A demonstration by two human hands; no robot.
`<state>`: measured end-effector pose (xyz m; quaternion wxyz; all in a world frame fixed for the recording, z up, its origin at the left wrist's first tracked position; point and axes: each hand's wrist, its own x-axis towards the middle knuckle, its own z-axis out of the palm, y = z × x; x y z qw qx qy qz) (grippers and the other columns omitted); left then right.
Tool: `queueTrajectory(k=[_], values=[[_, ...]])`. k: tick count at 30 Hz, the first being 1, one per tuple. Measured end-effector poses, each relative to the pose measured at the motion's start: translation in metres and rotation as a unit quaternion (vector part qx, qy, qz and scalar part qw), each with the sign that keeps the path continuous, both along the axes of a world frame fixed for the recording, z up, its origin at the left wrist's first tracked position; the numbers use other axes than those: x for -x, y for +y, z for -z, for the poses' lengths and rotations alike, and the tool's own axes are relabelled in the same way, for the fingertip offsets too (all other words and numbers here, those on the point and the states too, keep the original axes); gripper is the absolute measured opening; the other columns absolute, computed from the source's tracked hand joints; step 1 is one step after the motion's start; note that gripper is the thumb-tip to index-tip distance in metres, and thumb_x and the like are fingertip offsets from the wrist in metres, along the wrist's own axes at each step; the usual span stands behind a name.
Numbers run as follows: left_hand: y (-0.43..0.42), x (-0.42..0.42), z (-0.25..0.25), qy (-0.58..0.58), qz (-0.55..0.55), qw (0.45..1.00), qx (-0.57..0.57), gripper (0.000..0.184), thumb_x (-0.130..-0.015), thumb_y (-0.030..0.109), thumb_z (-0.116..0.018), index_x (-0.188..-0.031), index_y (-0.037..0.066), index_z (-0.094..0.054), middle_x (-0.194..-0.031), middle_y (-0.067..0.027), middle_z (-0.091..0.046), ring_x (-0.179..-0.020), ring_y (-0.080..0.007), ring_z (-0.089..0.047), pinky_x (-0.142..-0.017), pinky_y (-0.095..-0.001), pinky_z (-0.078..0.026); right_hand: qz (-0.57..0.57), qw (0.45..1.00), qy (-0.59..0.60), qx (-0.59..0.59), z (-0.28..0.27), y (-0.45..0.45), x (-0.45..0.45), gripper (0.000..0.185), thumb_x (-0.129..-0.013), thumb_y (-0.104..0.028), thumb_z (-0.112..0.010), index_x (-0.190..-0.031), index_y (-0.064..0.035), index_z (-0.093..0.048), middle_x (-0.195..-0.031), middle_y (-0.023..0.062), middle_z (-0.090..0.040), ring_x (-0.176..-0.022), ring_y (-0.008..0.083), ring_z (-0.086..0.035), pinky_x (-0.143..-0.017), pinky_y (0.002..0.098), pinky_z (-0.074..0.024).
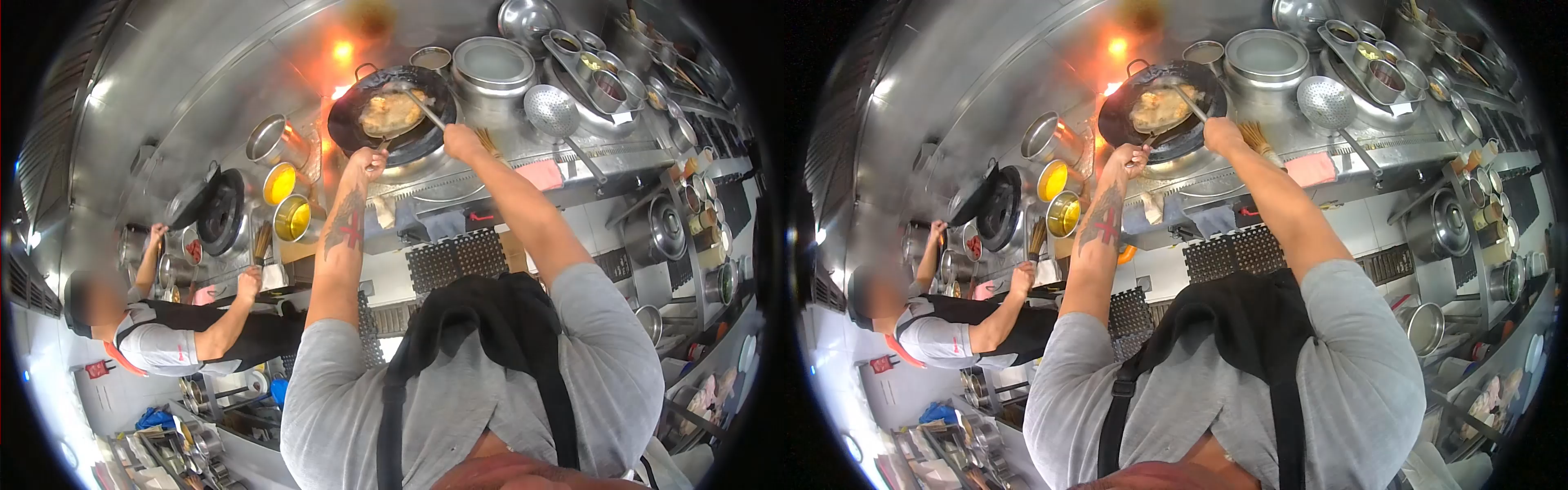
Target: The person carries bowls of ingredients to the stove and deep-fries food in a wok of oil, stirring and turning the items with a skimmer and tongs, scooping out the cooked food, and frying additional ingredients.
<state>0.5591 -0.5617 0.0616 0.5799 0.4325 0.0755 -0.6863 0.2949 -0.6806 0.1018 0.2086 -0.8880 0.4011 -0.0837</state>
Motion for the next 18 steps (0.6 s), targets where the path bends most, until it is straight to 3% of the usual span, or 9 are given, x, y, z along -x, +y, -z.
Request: queueTrajectory(k=[5, 7, 8, 11, 15, 18], values=[[0.027, 0.032, 0.008, -0.067, -0.046, 0.996, 0.045, 0.009, -0.093, 0.008, -0.035, -0.094, 0.002, -0.042, -0.068, -0.0047, -0.045, -0.040, -0.0064, -0.032, -0.029, -0.0195, -0.024, -0.026, 1.000, -0.007, -0.011, -0.008, -0.015, 0.019, 0.022, -0.076, -0.010, -0.056, -0.093, 0.0008, -0.065, -0.095, 0.0232, -0.063, -0.091, 0.0363, -0.061, -0.082, 0.0428, -0.0485], [0.050, 0.039, 0.014, -0.217, 0.018, 0.968, 0.121, 0.010, -0.093, 0.011, -0.034, -0.096, 0.005, -0.042, -0.068, -0.0032, -0.044, -0.041, -0.0056, -0.032, -0.028, -0.0197, -0.021, -0.034, 0.998, -0.047, -0.006, -0.020, -0.023, 0.037, 0.022, -0.077, -0.010, -0.054, -0.093, 0.0004, -0.066, -0.092, 0.0255, -0.062, -0.089, 0.0376, -0.061, -0.081, 0.0445, -0.0481], [0.053, 0.026, 0.040, -0.215, 0.013, 0.969, 0.124, 0.011, -0.093, 0.013, -0.036, -0.099, 0.008, -0.043, -0.068, -0.0018, -0.043, -0.041, -0.0049, -0.032, -0.027, -0.0195, -0.020, -0.035, 0.997, -0.075, -0.001, -0.023, -0.020, 0.046, 0.025, -0.080, -0.014, -0.052, -0.096, 0.0009, -0.063, -0.091, 0.0268, -0.062, -0.088, 0.0394, -0.061, -0.080, 0.0458, -0.0476], [0.061, 0.049, 0.022, -0.200, -0.049, 0.970, 0.129, 0.011, -0.093, 0.015, -0.036, -0.100, 0.009, -0.042, -0.068, -0.0018, -0.043, -0.040, -0.0045, -0.031, -0.026, -0.0193, -0.019, 0.025, 0.986, -0.161, 0.027, -0.001, -0.013, 0.070, 0.025, -0.082, -0.019, -0.051, -0.096, 0.0006, -0.059, -0.089, 0.0266, -0.062, -0.087, 0.0416, -0.059, -0.079, 0.0471, -0.0468], [0.058, 0.062, -0.010, -0.136, -0.108, 0.976, 0.129, 0.010, -0.093, 0.012, -0.036, -0.100, 0.007, -0.041, -0.068, -0.0029, -0.044, -0.041, -0.0051, -0.031, -0.027, -0.0185, -0.021, 0.026, 0.981, -0.184, -0.050, -0.020, 0.019, 0.142, 0.022, -0.083, -0.021, -0.053, -0.093, -0.0011, -0.054, -0.083, 0.0258, -0.061, -0.081, 0.0447, -0.057, -0.072, 0.0510, -0.0446], [0.055, 0.061, -0.028, -0.105, -0.118, 0.979, 0.127, 0.014, -0.093, 0.009, -0.034, -0.105, 0.006, -0.041, -0.069, -0.0038, -0.045, -0.042, -0.0052, -0.033, -0.029, -0.0178, -0.024, 0.014, 0.988, -0.137, 0.073, -0.047, 0.031, 0.217, 0.027, -0.082, -0.016, -0.053, -0.106, -0.0026, -0.055, -0.081, 0.0246, -0.061, -0.076, 0.0429, -0.058, -0.067, 0.0503, -0.0448]])
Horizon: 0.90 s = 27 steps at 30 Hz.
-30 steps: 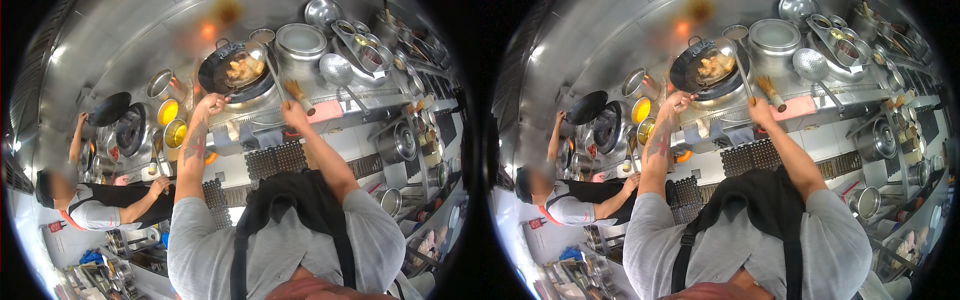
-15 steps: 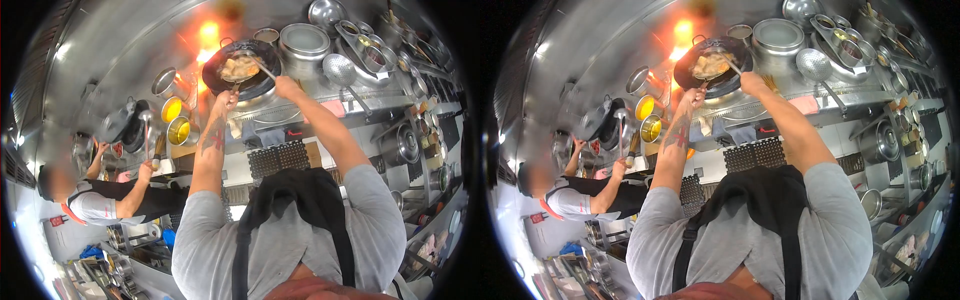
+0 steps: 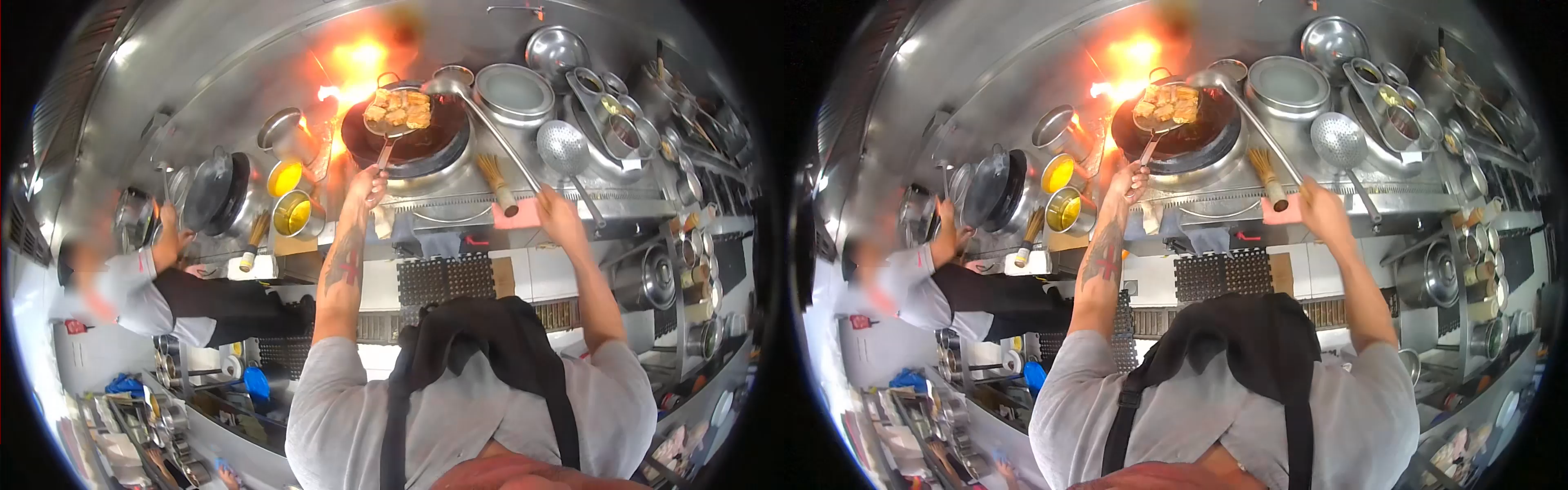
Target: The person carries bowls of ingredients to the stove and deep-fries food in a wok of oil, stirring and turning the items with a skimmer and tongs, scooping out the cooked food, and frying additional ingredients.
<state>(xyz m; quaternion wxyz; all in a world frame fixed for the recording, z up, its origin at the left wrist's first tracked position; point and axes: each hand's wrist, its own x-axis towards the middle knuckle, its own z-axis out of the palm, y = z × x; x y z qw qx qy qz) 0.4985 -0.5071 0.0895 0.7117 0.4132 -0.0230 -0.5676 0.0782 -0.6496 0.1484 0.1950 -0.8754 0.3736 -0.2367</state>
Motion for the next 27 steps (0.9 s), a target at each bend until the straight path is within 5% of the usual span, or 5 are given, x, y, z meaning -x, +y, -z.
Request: queueTrajectory(k=[4, 15, 18, 22, 27], values=[[-0.005, 0.004, -0.023, 0.115, 0.016, 0.991, 0.060, 0.019, -0.093, 0.005, -0.033, -0.109, 0.002, -0.043, -0.071, -0.0045, -0.046, -0.043, -0.0049, -0.035, -0.032, -0.0166, -0.027, -0.036, 0.996, 0.070, 0.041, -0.006, 0.004, 0.061, 0.038, -0.082, -0.009, -0.053, -0.120, -0.0048, -0.052, -0.082, 0.0245, -0.061, -0.075, 0.0403, -0.060, -0.066, 0.0480, -0.0465], [-0.017, 0.044, -0.010, 0.032, -0.038, 0.999, 0.008, 0.015, -0.094, 0.011, -0.035, -0.099, 0.002, -0.045, -0.067, -0.0045, -0.044, -0.041, -0.0060, -0.033, -0.030, -0.0178, -0.023, -0.010, 0.998, -0.069, -0.010, 0.005, 0.008, -0.026, 0.036, -0.082, -0.014, -0.056, -0.116, 0.0000, -0.054, -0.076, 0.0262, -0.059, -0.074, 0.0419, -0.059, -0.064, 0.0464, -0.0453], [-0.006, 0.069, -0.013, -0.104, 0.030, 0.993, -0.048, 0.025, -0.096, 0.025, -0.034, -0.082, 0.006, -0.043, -0.051, 0.0028, -0.032, -0.034, -0.0047, -0.024, -0.024, -0.0195, -0.015, 0.016, 0.996, -0.078, -0.050, 0.044, -0.003, 0.006, 0.036, -0.082, -0.015, -0.055, -0.114, 0.0016, -0.050, -0.084, 0.0280, -0.060, -0.081, 0.0441, -0.058, -0.068, 0.0487, -0.0457], [0.006, 0.095, -0.011, -0.190, -0.009, 0.977, -0.096, 0.019, -0.095, 0.022, -0.038, -0.084, 0.008, -0.043, -0.053, 0.0013, -0.035, -0.034, -0.0050, -0.027, -0.024, -0.0188, -0.016, 0.029, 0.992, -0.044, -0.118, 0.109, -0.011, 0.054, 0.034, -0.083, -0.016, -0.053, -0.113, 0.0013, -0.047, -0.082, 0.0296, -0.059, -0.080, 0.0465, -0.057, -0.066, 0.0517, -0.0447], [0.010, 0.078, 0.000, -0.128, -0.053, 0.989, -0.047, 0.009, -0.093, 0.015, -0.040, -0.087, 0.010, -0.044, -0.062, -0.0021, -0.043, -0.036, -0.0044, -0.029, -0.024, -0.0194, -0.018, 0.103, 0.981, 0.060, -0.156, 0.177, -0.002, 0.082, 0.029, -0.083, -0.014, -0.052, -0.108, -0.0007, -0.043, -0.073, 0.0292, -0.057, -0.076, 0.0494, -0.056, -0.065, 0.0540, -0.0442]])
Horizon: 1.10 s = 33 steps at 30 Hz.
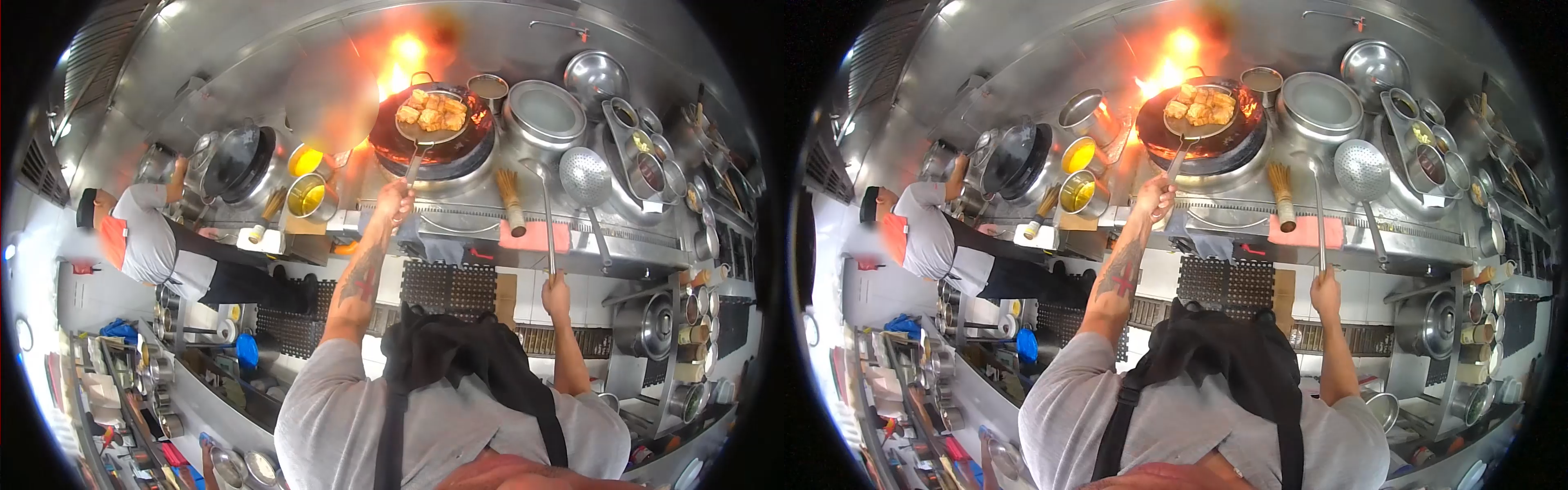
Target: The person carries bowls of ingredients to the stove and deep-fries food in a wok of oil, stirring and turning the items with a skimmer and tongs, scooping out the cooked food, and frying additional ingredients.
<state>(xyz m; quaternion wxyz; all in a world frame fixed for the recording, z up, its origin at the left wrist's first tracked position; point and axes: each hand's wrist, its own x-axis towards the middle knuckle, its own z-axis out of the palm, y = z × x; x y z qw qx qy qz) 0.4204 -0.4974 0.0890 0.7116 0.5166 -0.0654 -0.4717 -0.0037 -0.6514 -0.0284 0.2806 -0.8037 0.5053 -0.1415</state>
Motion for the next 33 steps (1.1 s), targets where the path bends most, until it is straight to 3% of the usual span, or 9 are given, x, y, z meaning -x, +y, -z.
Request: queueTrajectory(k=[4, 7, 9, 14, 18, 24, 27, 29, 33], values=[[0.013, -0.019, -0.024, -0.050, -0.030, 0.998, 0.011, 0.017, -0.095, 0.018, -0.036, -0.086, 0.006, -0.046, -0.056, -0.0024, -0.042, -0.034, -0.0060, -0.030, -0.025, -0.0209, -0.017, 0.045, 0.998, 0.027, -0.040, 0.031, -0.002, -0.017, 0.037, -0.082, -0.014, -0.055, -0.114, 0.0008, -0.042, -0.085, 0.0309, -0.058, -0.085, 0.0494, -0.055, -0.072, 0.0539, -0.0450], [0.026, -0.072, -0.030, -0.034, 0.017, 0.999, 0.014, 0.013, -0.094, 0.017, -0.037, -0.086, 0.010, -0.046, -0.059, 0.0002, -0.043, -0.037, -0.0047, -0.028, -0.027, -0.0193, -0.017, 0.006, 0.993, 0.057, 0.105, 0.041, 0.002, -0.024, 0.062, -0.078, -0.017, -0.063, -0.129, 0.0040, -0.034, -0.119, 0.0320, -0.044, -0.106, 0.0447, -0.047, -0.090, 0.0462, -0.0412], [0.035, -0.114, -0.040, 0.002, -0.005, 0.998, 0.062, 0.014, -0.094, 0.019, -0.038, -0.087, 0.011, -0.046, -0.059, 0.0034, -0.041, -0.039, -0.0028, -0.027, -0.028, -0.0177, -0.015, 0.012, 0.974, 0.053, 0.218, -0.003, 0.006, -0.059, 0.061, -0.079, -0.017, -0.062, -0.129, 0.0047, -0.035, -0.115, 0.0298, -0.047, -0.105, 0.0430, -0.047, -0.089, 0.0444, -0.0410], [0.090, -0.226, -0.057, -0.007, 0.045, 0.998, 0.052, 0.016, -0.094, 0.020, -0.039, -0.086, 0.008, -0.045, -0.060, 0.0024, -0.042, -0.039, -0.0026, -0.029, -0.029, -0.0174, -0.016, 0.006, 0.978, -0.037, 0.204, -0.057, 0.033, -0.127, 0.055, -0.080, -0.015, -0.060, -0.129, 0.0008, -0.039, -0.114, 0.0235, -0.047, -0.104, 0.0401, -0.048, -0.088, 0.0438, -0.0408], [0.130, -0.307, -0.084, -0.141, -0.030, 0.988, -0.053, 0.013, -0.095, 0.015, -0.036, -0.090, 0.004, -0.042, -0.070, -0.0067, -0.050, -0.043, -0.0058, -0.035, -0.032, -0.0181, -0.025, -0.009, 0.984, -0.034, 0.173, -0.056, 0.075, -0.154, 0.052, -0.080, -0.015, -0.060, -0.127, -0.0009, -0.042, -0.112, 0.0220, -0.049, -0.105, 0.0395, -0.048, -0.089, 0.0434, -0.0405], [0.152, -0.401, -0.009, 0.004, -0.026, 0.999, 0.047, 0.022, -0.095, 0.015, -0.035, -0.111, 0.000, -0.038, -0.075, -0.0083, -0.051, -0.046, -0.0071, -0.039, -0.036, -0.0187, -0.031, -0.026, 0.992, -0.013, 0.120, -0.032, 0.121, -0.185, 0.047, -0.081, -0.015, -0.059, -0.124, -0.0025, -0.045, -0.115, 0.0219, -0.047, -0.107, 0.0402, -0.047, -0.090, 0.0436, -0.0408], [0.152, -0.384, -0.014, 0.088, -0.065, 0.994, 0.002, 0.022, -0.096, 0.015, -0.035, -0.109, -0.002, -0.042, -0.077, -0.0081, -0.050, -0.045, -0.0072, -0.037, -0.037, -0.0186, -0.031, -0.043, 0.994, 0.001, 0.096, -0.037, 0.130, -0.207, 0.047, -0.080, -0.014, -0.059, -0.124, -0.0037, -0.045, -0.115, 0.0217, -0.048, -0.107, 0.0409, -0.047, -0.090, 0.0434, -0.0413], [0.158, -0.434, 0.014, 0.176, 0.067, 0.972, 0.139, 0.024, -0.097, 0.015, -0.033, -0.108, -0.003, -0.043, -0.080, -0.0081, -0.049, -0.046, -0.0072, -0.037, -0.037, -0.0189, -0.030, -0.064, 0.995, -0.022, 0.073, -0.049, 0.143, -0.219, 0.044, -0.078, -0.015, -0.062, -0.118, -0.0007, -0.049, -0.111, 0.0217, -0.050, -0.104, 0.0397, -0.049, -0.088, 0.0439, -0.0422], [0.155, -0.426, -0.047, 0.153, -0.018, 0.981, 0.115, 0.027, -0.098, 0.016, -0.032, -0.110, -0.006, -0.042, -0.079, -0.0070, -0.048, -0.048, -0.0066, -0.037, -0.036, -0.0186, -0.030, -0.095, 0.993, -0.033, 0.058, -0.033, 0.149, -0.232, 0.043, -0.077, -0.014, -0.063, -0.116, -0.0004, -0.049, -0.109, 0.0220, -0.050, -0.104, 0.0399, -0.049, -0.087, 0.0444, -0.0425]])
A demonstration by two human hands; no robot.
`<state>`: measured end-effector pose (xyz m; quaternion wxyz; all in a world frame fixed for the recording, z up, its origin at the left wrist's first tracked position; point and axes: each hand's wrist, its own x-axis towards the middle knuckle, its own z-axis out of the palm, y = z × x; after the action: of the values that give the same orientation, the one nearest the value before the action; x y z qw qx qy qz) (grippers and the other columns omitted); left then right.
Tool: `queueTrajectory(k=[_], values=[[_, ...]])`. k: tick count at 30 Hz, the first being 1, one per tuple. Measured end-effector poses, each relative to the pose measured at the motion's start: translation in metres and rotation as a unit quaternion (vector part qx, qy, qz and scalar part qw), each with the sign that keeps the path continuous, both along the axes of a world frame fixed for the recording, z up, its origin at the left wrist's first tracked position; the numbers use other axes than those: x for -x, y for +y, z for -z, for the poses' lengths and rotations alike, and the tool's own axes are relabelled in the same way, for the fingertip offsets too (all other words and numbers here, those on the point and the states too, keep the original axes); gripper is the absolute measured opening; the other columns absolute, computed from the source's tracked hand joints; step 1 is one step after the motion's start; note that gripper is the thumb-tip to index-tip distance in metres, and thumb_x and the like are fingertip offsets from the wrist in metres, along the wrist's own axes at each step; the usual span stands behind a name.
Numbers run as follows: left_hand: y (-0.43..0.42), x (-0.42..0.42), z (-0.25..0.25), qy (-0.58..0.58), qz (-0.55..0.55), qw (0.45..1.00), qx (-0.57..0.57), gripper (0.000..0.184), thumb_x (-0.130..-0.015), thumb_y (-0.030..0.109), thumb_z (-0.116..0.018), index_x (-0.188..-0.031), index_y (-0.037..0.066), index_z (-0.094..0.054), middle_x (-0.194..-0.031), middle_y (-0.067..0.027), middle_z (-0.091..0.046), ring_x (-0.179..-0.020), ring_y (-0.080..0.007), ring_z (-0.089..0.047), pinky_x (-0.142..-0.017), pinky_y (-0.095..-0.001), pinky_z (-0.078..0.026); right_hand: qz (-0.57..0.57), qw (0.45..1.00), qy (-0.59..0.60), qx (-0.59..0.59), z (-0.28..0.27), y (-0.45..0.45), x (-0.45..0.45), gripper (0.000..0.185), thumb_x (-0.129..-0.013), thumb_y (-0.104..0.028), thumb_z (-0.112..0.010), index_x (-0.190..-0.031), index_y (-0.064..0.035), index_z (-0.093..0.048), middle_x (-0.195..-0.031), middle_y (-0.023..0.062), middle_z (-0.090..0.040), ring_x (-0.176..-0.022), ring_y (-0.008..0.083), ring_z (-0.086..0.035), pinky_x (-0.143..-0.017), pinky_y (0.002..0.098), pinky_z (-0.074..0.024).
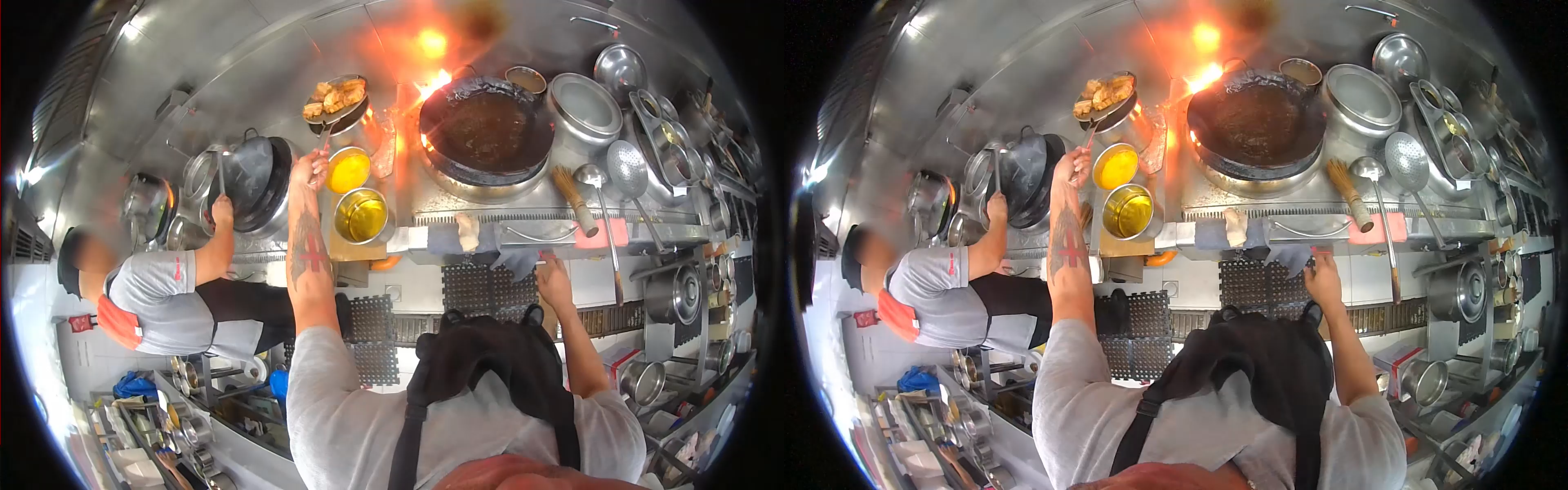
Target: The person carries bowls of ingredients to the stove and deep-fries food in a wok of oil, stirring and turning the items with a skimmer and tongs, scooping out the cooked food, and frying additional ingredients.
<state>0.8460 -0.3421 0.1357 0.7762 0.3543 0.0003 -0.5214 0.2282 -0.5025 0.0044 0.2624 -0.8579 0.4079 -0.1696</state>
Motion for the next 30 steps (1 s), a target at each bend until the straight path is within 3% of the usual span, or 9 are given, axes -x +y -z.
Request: queueTrajectory(k=[4, 6, 10, 13, 19, 23, 25, 27, 30], values=[[0.007, 0.028, -0.021, -0.026, -0.025, 0.999, -0.009, 0.026, -0.097, 0.016, -0.033, -0.110, -0.005, -0.042, -0.082, -0.0075, -0.051, -0.047, -0.0062, -0.036, -0.035, -0.0174, -0.029, -0.002, 0.999, 0.025, -0.024, 0.013, 0.012, 0.001, 0.040, -0.079, -0.013, -0.061, -0.115, -0.0018, -0.050, -0.111, 0.0218, -0.051, -0.104, 0.0404, -0.050, -0.088, 0.0430, -0.0424], [0.012, 0.031, -0.019, -0.126, -0.029, 0.991, -0.022, 0.022, -0.097, 0.014, -0.035, -0.108, -0.003, -0.042, -0.086, -0.0117, -0.055, -0.045, -0.0063, -0.036, -0.036, -0.0171, -0.031, -0.009, 0.999, 0.029, -0.035, 0.012, 0.015, -0.002, 0.039, -0.079, -0.013, -0.062, -0.114, -0.0015, -0.051, -0.110, 0.0214, -0.052, -0.103, 0.0403, -0.050, -0.088, 0.0430, -0.0424], [0.013, 0.027, 0.020, 0.012, -0.032, 0.999, -0.018, 0.022, -0.097, 0.017, -0.034, -0.106, -0.001, -0.043, -0.084, -0.0094, -0.056, -0.044, -0.0058, -0.034, -0.032, -0.0162, -0.026, -0.010, 0.999, 0.032, -0.024, 0.017, 0.017, 0.000, 0.035, -0.079, -0.013, -0.062, -0.110, -0.0007, -0.055, -0.107, 0.0205, -0.054, -0.102, 0.0387, -0.051, -0.088, 0.0421, -0.0428], [0.012, 0.031, 0.030, -0.085, -0.061, 0.993, -0.047, 0.021, -0.096, 0.018, -0.034, -0.103, 0.000, -0.043, -0.085, -0.0089, -0.056, -0.043, -0.0058, -0.034, -0.031, -0.0162, -0.025, -0.019, 0.999, 0.017, -0.023, 0.009, 0.020, 0.003, 0.033, -0.079, -0.013, -0.062, -0.109, -0.0002, -0.056, -0.105, 0.0203, -0.056, -0.102, 0.0378, -0.052, -0.087, 0.0414, -0.0431], [0.010, 0.044, -0.023, -0.121, -0.054, 0.989, -0.058, 0.020, -0.096, 0.016, -0.033, -0.103, 0.001, -0.043, -0.087, -0.0096, -0.055, -0.043, -0.0058, -0.034, -0.031, -0.0168, -0.025, -0.031, 0.999, -0.006, -0.035, 0.005, 0.007, 0.017, 0.034, -0.077, -0.014, -0.063, -0.108, -0.0014, -0.058, -0.104, 0.0204, -0.057, -0.099, 0.0375, -0.054, -0.086, 0.0423, -0.0433], [0.006, 0.056, 0.006, -0.093, -0.092, 0.988, -0.079, 0.021, -0.097, 0.017, -0.031, -0.103, 0.002, -0.044, -0.080, -0.0069, -0.055, -0.043, -0.0051, -0.033, -0.030, -0.0171, -0.024, -0.041, 0.999, -0.018, -0.019, 0.006, -0.004, 0.023, 0.033, -0.077, -0.014, -0.063, -0.107, -0.0014, -0.059, -0.102, 0.0205, -0.058, -0.099, 0.0373, -0.054, -0.087, 0.0426, -0.0429], [0.002, 0.038, 0.033, -0.065, -0.033, 0.993, -0.088, 0.023, -0.097, 0.017, -0.030, -0.101, 0.002, -0.047, -0.070, -0.0034, -0.052, -0.041, -0.0055, -0.032, -0.030, -0.0180, -0.022, -0.059, 0.998, -0.023, -0.016, 0.007, -0.009, 0.030, 0.033, -0.077, -0.014, -0.063, -0.107, -0.0011, -0.059, -0.101, 0.0204, -0.058, -0.098, 0.0374, -0.054, -0.087, 0.0425, -0.0429], [-0.010, 0.064, 0.000, -0.066, -0.091, 0.990, -0.090, 0.026, -0.097, 0.020, -0.031, -0.098, 0.002, -0.049, -0.063, -0.0011, -0.049, -0.038, -0.0056, -0.030, -0.030, -0.0193, -0.020, -0.087, 0.996, -0.028, -0.005, 0.004, -0.023, 0.034, 0.032, -0.077, -0.014, -0.063, -0.107, -0.0009, -0.059, -0.100, 0.0204, -0.058, -0.098, 0.0375, -0.054, -0.087, 0.0425, -0.0429], [-0.003, 0.099, -0.037, -0.228, -0.072, 0.959, -0.152, 0.027, -0.096, 0.024, -0.037, -0.098, 0.002, -0.052, -0.059, 0.0008, -0.047, -0.037, -0.0055, -0.028, -0.030, -0.0197, -0.019, -0.134, 0.989, -0.060, -0.021, 0.004, -0.039, 0.047, 0.030, -0.078, -0.013, -0.062, -0.106, -0.0018, -0.059, -0.099, 0.0178, -0.059, -0.097, 0.0360, -0.055, -0.084, 0.0413, -0.0438]])
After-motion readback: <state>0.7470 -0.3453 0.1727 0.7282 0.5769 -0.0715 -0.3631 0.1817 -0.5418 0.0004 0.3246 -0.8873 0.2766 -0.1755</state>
